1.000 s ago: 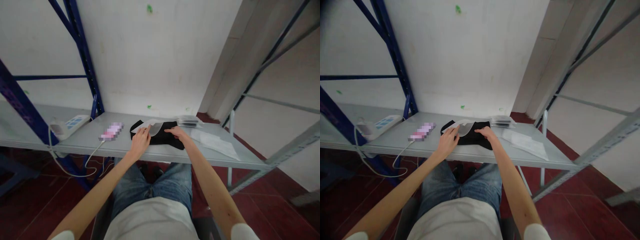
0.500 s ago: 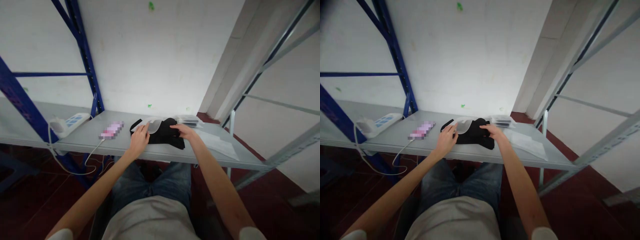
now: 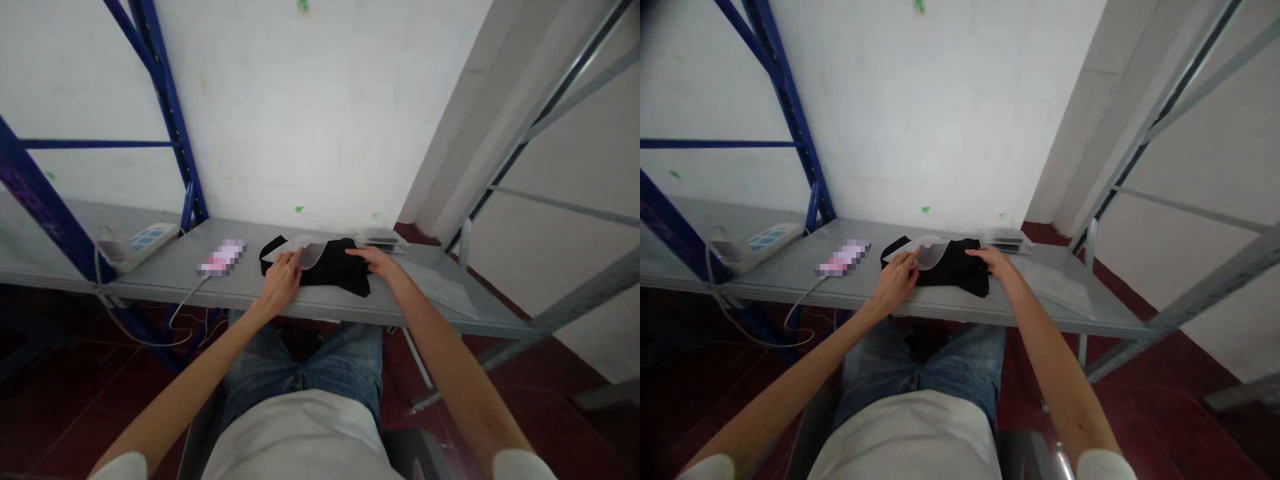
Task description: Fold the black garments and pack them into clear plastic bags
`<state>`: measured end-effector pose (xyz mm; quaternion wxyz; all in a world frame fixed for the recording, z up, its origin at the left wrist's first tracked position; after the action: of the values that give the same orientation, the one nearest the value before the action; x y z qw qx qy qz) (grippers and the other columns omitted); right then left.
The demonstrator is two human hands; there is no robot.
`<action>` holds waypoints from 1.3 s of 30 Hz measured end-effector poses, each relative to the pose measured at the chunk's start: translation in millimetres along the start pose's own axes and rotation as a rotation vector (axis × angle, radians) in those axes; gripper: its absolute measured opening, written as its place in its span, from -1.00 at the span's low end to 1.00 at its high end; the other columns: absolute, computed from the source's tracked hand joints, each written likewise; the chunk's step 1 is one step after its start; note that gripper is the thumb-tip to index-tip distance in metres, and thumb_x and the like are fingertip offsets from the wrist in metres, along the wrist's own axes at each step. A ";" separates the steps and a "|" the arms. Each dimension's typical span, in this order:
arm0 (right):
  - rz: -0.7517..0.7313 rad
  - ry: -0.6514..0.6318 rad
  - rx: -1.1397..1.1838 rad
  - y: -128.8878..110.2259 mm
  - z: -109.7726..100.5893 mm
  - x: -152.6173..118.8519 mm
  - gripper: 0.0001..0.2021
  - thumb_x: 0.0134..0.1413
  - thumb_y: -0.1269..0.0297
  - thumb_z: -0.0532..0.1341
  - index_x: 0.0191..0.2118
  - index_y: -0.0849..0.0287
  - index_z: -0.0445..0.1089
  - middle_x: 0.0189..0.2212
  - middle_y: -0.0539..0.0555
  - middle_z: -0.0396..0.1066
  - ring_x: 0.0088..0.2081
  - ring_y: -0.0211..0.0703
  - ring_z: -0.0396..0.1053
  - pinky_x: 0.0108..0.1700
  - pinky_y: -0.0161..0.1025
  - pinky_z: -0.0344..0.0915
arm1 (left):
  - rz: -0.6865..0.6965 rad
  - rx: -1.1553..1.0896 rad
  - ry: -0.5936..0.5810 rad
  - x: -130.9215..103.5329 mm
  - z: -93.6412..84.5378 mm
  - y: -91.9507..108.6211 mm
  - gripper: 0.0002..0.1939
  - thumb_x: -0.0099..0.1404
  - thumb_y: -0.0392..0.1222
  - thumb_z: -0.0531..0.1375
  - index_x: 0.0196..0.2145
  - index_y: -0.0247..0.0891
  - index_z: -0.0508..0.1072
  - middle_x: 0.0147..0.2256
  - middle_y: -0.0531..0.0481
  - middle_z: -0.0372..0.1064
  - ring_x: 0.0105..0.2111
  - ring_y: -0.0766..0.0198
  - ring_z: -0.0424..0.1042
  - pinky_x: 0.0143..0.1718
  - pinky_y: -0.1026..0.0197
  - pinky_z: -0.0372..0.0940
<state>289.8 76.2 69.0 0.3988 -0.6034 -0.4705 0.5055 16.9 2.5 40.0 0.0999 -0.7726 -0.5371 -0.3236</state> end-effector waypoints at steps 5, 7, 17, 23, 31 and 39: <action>-0.003 0.083 -0.008 -4.5 -3.6 -7.1 -0.66 -0.06 0.40 0.47 -0.13 0.14 0.46 -0.42 0.00 0.57 -0.41 -0.19 0.44 -0.41 -0.32 0.35 | 0.030 -0.001 0.013 -0.5 0.8 -0.7 -0.51 0.51 -0.28 0.00 0.34 -0.27 0.30 0.08 -0.19 0.48 0.10 0.03 0.42 0.08 0.07 0.39; -0.038 0.068 0.018 -2.5 -6.0 -14.6 -0.69 -0.04 0.44 0.41 -0.13 0.13 0.47 -0.37 0.00 0.58 -0.38 -0.19 0.46 -0.41 -0.33 0.34 | 0.033 -0.006 0.011 -0.6 1.7 -0.3 -0.51 0.51 -0.28 0.00 0.34 -0.28 0.30 0.08 -0.19 0.49 0.09 0.02 0.42 0.07 0.07 0.39; -0.082 -0.172 0.307 18.5 39.6 -50.4 -0.72 0.02 0.43 0.30 -0.10 0.07 0.44 -0.26 -0.01 0.58 -0.33 -0.19 0.48 -0.30 -0.29 0.41 | 0.042 -0.103 0.025 -4.9 12.0 11.0 -0.45 0.44 -0.37 0.04 0.35 -0.30 0.24 0.09 -0.21 0.48 0.09 0.04 0.45 0.13 0.03 0.38; -0.093 -0.071 0.140 21.4 47.0 -58.1 -0.78 0.03 0.36 0.26 -0.14 0.09 0.44 -0.17 0.06 0.60 -0.19 -0.14 0.53 -0.24 -0.31 0.40 | -0.028 -0.086 0.041 -5.1 5.8 6.0 -0.69 0.44 -0.39 0.05 0.01 -0.22 0.51 -0.05 -0.15 0.48 -0.09 0.10 0.51 0.00 0.08 0.42; -0.113 -0.124 0.167 30.3 22.2 -65.4 -0.46 -0.05 0.41 0.27 0.13 0.00 0.46 -0.16 -0.02 0.61 -0.09 -0.13 0.53 -0.19 -0.33 0.41 | 0.026 -0.020 -0.033 -6.5 7.6 8.7 -0.68 0.45 -0.37 0.06 -0.06 -0.20 0.59 0.00 -0.16 0.51 0.05 0.00 0.40 -0.03 0.05 0.45; -0.094 -0.248 0.200 28.0 37.3 -42.7 -0.59 -0.21 0.43 0.32 -0.11 0.05 0.59 -0.23 -0.02 0.63 -0.12 -0.11 0.51 -0.11 -0.30 0.40 | 0.025 0.046 -0.097 -7.1 2.7 12.2 -0.60 0.44 -0.41 0.03 0.08 -0.21 0.54 0.05 -0.14 0.49 0.10 0.01 0.33 -0.01 0.09 0.44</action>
<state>255.7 28.2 45.9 0.4188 -0.4709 -0.4910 0.6015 27.4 -6.5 36.0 0.0955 -0.7914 -0.5390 -0.2720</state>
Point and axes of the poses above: each hand's wrist, its own x-axis towards the middle knuckle, its own z-axis out of the palm, y = z × x, the point moved 2 cm from there along x, towards the middle knuckle
